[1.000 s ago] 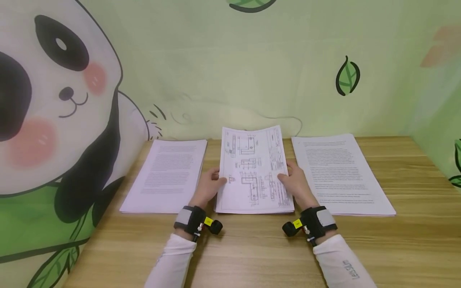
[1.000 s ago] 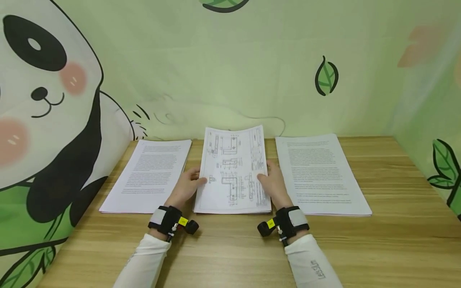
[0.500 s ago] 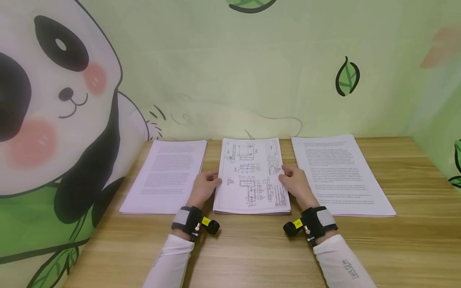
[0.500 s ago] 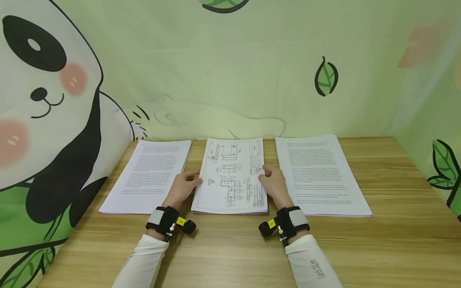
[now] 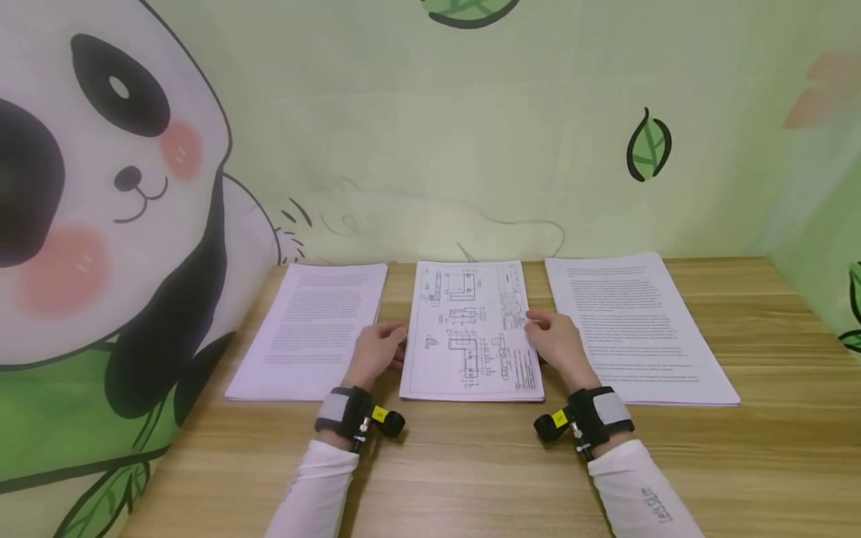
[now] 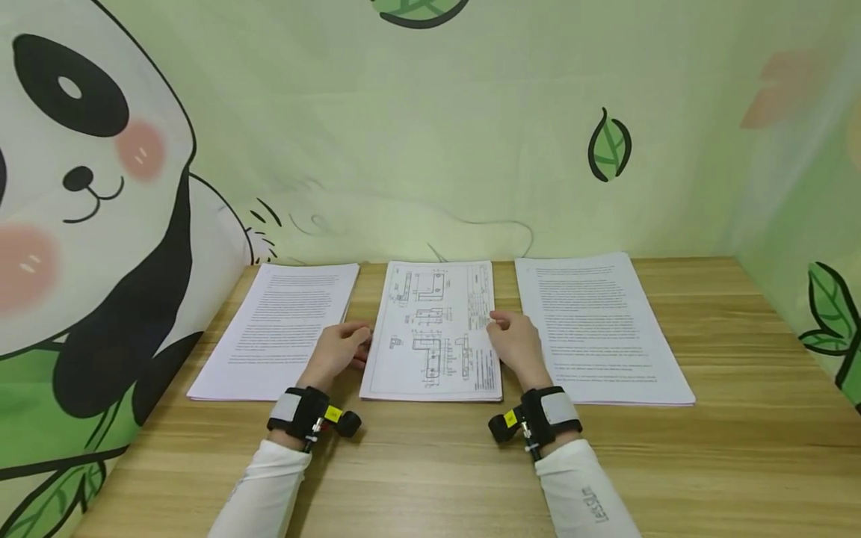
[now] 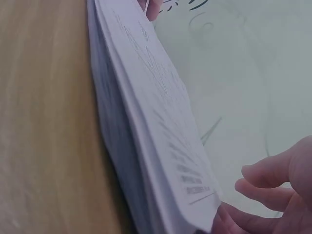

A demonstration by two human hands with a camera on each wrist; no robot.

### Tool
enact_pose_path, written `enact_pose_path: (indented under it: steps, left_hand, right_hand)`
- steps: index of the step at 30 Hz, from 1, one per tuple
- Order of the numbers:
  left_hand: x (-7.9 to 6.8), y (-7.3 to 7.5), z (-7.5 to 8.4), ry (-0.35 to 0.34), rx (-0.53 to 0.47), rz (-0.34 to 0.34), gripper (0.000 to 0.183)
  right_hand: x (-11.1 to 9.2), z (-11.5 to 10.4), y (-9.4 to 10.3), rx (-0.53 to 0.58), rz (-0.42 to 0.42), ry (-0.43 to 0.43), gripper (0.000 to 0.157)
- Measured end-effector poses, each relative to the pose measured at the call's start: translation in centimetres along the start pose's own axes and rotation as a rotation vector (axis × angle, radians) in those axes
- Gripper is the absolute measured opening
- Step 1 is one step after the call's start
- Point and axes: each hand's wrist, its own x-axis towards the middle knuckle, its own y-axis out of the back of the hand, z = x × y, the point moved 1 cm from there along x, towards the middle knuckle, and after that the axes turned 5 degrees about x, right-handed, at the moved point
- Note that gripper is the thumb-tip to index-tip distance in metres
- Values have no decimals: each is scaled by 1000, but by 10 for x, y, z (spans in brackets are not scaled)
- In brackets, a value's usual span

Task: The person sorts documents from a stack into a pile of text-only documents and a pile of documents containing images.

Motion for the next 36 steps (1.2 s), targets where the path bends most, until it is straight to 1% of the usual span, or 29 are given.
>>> enact_pose_path:
  steps: [6, 11, 15, 17, 20, 22, 26, 31, 36]
  left_hand:
    - [-1, 2, -2, -20, -15, -17, 38]
    - [-5, 5, -3, -13, -22, -26, 38]
    - [-10, 11, 0, -20, -18, -24, 38]
    - [-11, 16, 2, -42, 3, -19, 39]
    - [-13, 26, 3, -67, 51, -14, 38]
    - [-14, 34, 2, -89, 97, -9, 39]
    - [-15, 52, 1, -107, 172, 20, 40]
    - [-17, 80, -4, -96, 281, 55, 42]
    - [-15, 108, -17, -94, 342, 87, 44]
  right_hand:
    - [-2, -2, 1, -23, -6, 12, 43]
    - [-8, -7, -2, -93, 39, 93, 41]
    - [-13, -18, -10, -84, 82, 123, 41]
    - [-15, -23, -16, -47, 91, 131, 43]
    - [-19, -31, -27, -12, 86, 156, 46]
    - [-22, -38, -36, 12, 68, 176, 46]
    - [-30, -53, -52, 43, 56, 232, 44]
    - [-40, -67, -70, 122, 37, 288, 41]
    - [-45, -75, -89, 180, -1, 325, 39]
